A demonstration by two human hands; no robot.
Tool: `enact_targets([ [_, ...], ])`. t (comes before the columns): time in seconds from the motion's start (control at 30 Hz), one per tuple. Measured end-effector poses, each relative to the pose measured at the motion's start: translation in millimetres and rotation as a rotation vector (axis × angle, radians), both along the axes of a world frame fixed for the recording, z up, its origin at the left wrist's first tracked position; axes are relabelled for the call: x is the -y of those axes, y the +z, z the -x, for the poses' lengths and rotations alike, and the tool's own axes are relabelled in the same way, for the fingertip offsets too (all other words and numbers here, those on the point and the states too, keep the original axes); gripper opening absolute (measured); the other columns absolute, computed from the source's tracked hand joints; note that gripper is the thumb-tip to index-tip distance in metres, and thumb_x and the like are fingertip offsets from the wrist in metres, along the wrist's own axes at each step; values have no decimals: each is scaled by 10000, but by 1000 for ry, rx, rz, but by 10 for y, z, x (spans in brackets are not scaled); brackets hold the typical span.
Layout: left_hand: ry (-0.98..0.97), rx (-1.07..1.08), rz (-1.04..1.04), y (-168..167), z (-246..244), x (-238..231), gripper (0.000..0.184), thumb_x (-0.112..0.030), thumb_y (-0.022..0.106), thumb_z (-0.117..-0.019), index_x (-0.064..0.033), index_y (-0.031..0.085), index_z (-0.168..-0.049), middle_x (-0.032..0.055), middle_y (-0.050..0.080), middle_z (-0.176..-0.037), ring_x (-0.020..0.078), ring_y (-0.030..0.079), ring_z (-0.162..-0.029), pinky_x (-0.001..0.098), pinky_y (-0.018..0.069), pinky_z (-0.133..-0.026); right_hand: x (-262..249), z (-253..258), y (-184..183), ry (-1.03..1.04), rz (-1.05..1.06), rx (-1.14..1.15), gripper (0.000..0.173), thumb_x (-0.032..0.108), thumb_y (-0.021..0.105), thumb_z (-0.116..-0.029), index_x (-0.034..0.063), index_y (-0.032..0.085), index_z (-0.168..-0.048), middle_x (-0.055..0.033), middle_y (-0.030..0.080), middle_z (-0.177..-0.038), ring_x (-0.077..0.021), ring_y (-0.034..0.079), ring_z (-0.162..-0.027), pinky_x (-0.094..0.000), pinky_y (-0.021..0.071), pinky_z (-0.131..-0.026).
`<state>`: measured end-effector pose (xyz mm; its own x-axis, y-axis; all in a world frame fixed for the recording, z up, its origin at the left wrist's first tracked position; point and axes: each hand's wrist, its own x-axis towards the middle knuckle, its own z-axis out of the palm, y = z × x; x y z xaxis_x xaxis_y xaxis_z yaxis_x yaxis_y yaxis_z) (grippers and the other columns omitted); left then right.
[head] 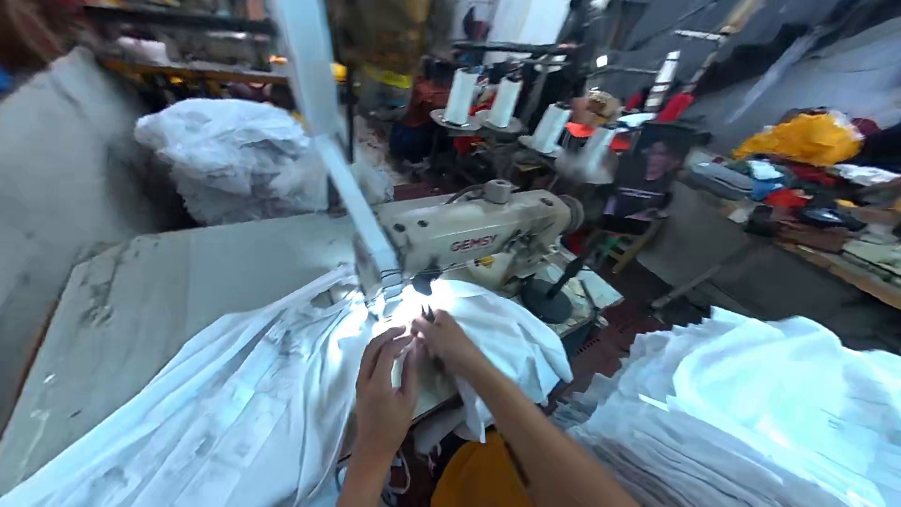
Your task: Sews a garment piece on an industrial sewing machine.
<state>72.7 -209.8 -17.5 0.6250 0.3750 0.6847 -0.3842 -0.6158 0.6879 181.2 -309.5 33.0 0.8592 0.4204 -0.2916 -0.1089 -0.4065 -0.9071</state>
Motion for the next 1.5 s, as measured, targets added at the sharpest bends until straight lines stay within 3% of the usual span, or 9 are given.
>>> enact_targets([
  [0.07, 59, -48, 126, 71, 96, -160, 220, -102, 577, -1002, 39, 670, -1144, 128, 687, -1154, 130, 691, -982, 277, 604, -832, -115, -170, -47, 117, 56, 6, 237, 219, 547, -1055, 18, 640, -974, 10, 579, -688, -56, 513, -536, -240, 450, -521],
  [0.2, 116, -287, 153, 242, 110, -622, 281, -145, 523, -1042, 48, 606, -1229, 127, 710, -1070, 153, 702, -964, 326, 590, -861, -223, -410, -63, 243, 97, 44, 202, 183, 556, -1045, 4, 634, -1093, 11, 614, -739, -44, 528, -547, -220, 465, -517],
  [0.33, 28, -552, 22, 384, -63, -947, 297, -140, 525, -1054, 10, 600, -1298, 156, 668, -1205, 232, 691, -1061, 410, 572, -946, -299, -536, -51, 230, 245, 122, 102, 108, 621, -979, 29, 651, -921, 35, 573, -676, -29, 526, -568, -217, 471, -562],
  [0.43, -83, -662, -59, 304, -348, -1092, 311, -146, 509, -1062, -5, 601, -1323, 181, 634, -1284, 282, 673, -1123, 460, 548, -997, -324, -605, -31, 275, 293, 170, 120, 82, 668, -967, 10, 661, -1063, -5, 612, -808, -44, 553, -689, -238, 496, -680],
  [0.6, -17, -574, -243, -99, -589, -1148, 244, -198, 585, -1027, -74, 698, -1204, 128, 672, -1195, 294, 644, -1137, 488, 531, -985, -402, -887, -310, 384, 155, 26, 62, 175, 677, -992, 124, 644, -979, 67, 575, -715, -4, 498, -572, -179, 458, -561],
  [0.73, 2, -508, -305, -174, -597, -1138, 216, -225, 608, -1015, -103, 725, -1150, 97, 674, -1157, 273, 635, -1125, 459, 535, -962, -345, -1204, -685, 350, 260, -45, 154, 181, 704, -980, 87, 659, -1094, 22, 619, -870, -27, 559, -727, -220, 500, -676],
  [0.9, 16, -520, -326, -187, -604, -1130, 214, -231, 601, -1019, -113, 727, -1146, 95, 661, -1164, 285, 622, -1113, 452, 524, -945, -191, -1649, -1328, 315, 14, -68, 280, 129, 823, -846, 79, 698, -1092, 1, 713, -931, -67, 680, -834, -273, 594, -759],
  [1.0, 15, -517, -343, -229, -637, -1147, 226, -243, 576, -1019, -136, 726, -1148, 82, 660, -1172, 266, 612, -1146, 435, 513, -974, -208, -1644, -1300, 360, -57, -124, 270, 95, 797, -870, 66, 697, -1120, -9, 725, -975, -75, 692, -890, -282, 601, -805],
  [1.5, 16, -491, -362, -231, -649, -1153, 233, -235, 568, -1010, -139, 736, -1140, 89, 660, -1150, 265, 612, -1128, 414, 498, -971, -366, -1357, -919, 282, 19, -160, 103, 83, 745, -912, 89, 694, -1001, 31, 675, -820, -28, 629, -714, -201, 548, -666],
])
